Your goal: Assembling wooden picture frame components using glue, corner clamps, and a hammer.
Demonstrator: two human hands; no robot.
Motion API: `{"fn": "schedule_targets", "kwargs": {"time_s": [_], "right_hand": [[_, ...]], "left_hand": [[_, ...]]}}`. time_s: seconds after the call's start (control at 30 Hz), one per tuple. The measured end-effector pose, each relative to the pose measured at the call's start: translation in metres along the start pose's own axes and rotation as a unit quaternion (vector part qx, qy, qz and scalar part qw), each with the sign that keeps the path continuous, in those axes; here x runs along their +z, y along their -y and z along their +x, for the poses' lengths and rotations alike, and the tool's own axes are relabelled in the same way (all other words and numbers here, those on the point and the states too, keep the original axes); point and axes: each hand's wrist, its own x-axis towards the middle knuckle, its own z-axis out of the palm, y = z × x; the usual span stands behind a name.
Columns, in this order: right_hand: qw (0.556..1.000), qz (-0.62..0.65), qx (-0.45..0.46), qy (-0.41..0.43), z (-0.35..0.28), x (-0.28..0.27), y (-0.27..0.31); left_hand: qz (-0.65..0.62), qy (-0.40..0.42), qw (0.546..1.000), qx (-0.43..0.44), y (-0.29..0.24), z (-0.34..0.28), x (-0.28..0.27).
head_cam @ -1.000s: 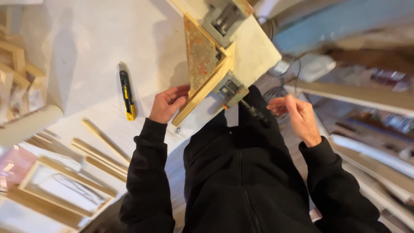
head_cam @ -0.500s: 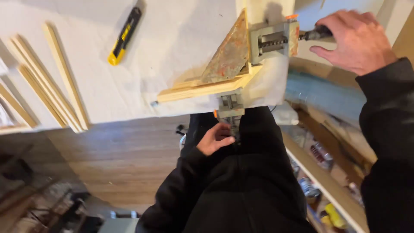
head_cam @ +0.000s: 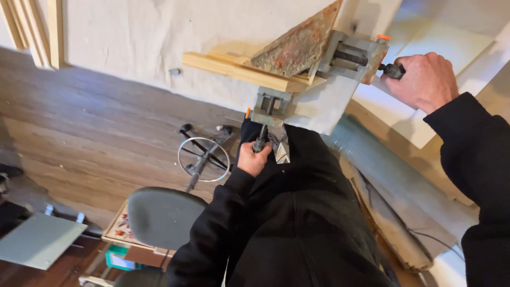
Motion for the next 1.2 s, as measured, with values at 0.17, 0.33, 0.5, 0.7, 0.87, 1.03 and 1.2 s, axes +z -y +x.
{"fn": "schedule_targets", "kwargs": {"time_s": [0.17,0.33,0.5,0.7,0.87,1.03,1.2], "right_hand": [[1.000,0.004,-0.023,-0.008,0.004,-0.009,0.003],[0.999,0.043,-0.001,0.032,0.001,-0.015,0.008],[0.994,0.047,-0.100,-0.010,0.011,0.010,-0.021],[0.998,0.049,0.006,0.033,-0.014,-0.025,0.021],[0.990,0.107,-0.067,-0.058,-0.036,-0.046,0.013],[0.934,0.313,-0.077,-0.153,-0.078,-0.047,0.017],[0.947,0.282,-0.101,-0.116,-0.116,-0.094,0.145]], "left_hand": [[0.156,-0.144,0.977,0.029,-0.022,-0.002,0.009],[0.219,-0.195,0.956,-0.011,-0.035,-0.009,0.013],[0.198,-0.204,0.958,-0.043,-0.054,-0.012,0.000],[0.162,-0.106,0.981,0.010,-0.074,-0.023,-0.020],[0.188,-0.215,0.930,0.233,-0.134,-0.013,-0.095],[0.349,-0.312,0.813,0.347,-0.162,0.042,-0.178],[0.431,-0.226,0.802,0.345,-0.151,0.088,-0.213]]}}
